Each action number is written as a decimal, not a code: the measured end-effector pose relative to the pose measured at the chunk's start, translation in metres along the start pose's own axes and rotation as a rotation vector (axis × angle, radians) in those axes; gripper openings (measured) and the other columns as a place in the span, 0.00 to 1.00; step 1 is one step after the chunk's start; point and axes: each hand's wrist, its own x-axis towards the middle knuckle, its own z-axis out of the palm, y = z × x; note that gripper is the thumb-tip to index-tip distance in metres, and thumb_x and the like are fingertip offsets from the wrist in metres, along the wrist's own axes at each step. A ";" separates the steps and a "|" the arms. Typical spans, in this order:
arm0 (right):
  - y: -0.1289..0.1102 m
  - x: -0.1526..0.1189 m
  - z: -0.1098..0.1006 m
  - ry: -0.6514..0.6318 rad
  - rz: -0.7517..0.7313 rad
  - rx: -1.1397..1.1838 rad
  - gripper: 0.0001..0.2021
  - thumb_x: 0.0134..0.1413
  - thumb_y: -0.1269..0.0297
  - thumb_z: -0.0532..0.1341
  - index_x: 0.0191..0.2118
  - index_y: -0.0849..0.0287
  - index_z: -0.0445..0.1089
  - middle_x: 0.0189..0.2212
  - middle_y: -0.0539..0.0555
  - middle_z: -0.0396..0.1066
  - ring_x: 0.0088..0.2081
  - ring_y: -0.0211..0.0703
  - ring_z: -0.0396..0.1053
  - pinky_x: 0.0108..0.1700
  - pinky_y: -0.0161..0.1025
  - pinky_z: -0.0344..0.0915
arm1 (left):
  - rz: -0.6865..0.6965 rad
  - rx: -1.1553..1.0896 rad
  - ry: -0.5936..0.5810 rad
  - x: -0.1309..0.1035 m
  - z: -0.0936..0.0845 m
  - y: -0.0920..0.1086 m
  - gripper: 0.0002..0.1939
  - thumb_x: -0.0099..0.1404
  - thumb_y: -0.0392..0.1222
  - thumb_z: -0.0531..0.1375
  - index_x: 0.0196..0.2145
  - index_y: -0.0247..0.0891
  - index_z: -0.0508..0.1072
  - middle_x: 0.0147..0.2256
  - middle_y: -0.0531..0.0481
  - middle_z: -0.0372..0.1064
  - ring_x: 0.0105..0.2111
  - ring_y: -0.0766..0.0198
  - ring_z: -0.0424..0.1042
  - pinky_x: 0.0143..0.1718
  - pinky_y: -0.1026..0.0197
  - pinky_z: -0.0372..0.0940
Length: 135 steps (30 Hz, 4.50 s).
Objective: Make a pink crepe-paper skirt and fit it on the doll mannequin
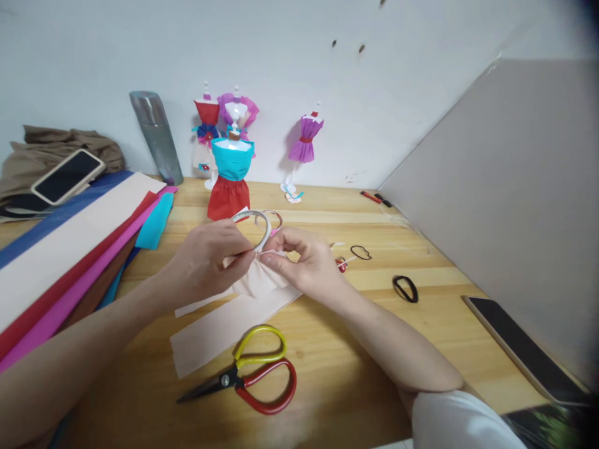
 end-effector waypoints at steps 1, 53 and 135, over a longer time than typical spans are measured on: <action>0.000 0.000 0.000 -0.005 0.005 0.012 0.07 0.52 0.63 0.64 0.27 0.59 0.69 0.24 0.48 0.71 0.27 0.35 0.65 0.31 0.34 0.59 | 0.007 0.004 0.001 0.000 0.001 -0.001 0.16 0.65 0.35 0.53 0.19 0.37 0.63 0.20 0.53 0.63 0.25 0.66 0.62 0.28 0.62 0.56; 0.005 0.003 0.002 0.121 -0.088 -0.035 0.07 0.52 0.68 0.62 0.26 0.59 0.65 0.24 0.47 0.67 0.28 0.34 0.65 0.33 0.34 0.61 | -0.037 -0.105 0.025 0.003 -0.004 0.001 0.16 0.64 0.31 0.55 0.19 0.36 0.60 0.19 0.55 0.58 0.24 0.70 0.60 0.26 0.65 0.55; 0.008 0.023 -0.069 -0.150 -0.179 -0.032 0.07 0.53 0.62 0.64 0.36 0.58 0.77 0.36 0.54 0.76 0.34 0.38 0.70 0.34 0.35 0.63 | 0.051 -0.266 -0.174 0.000 -0.005 -0.009 0.13 0.68 0.38 0.55 0.26 0.36 0.72 0.24 0.52 0.67 0.26 0.69 0.65 0.29 0.66 0.58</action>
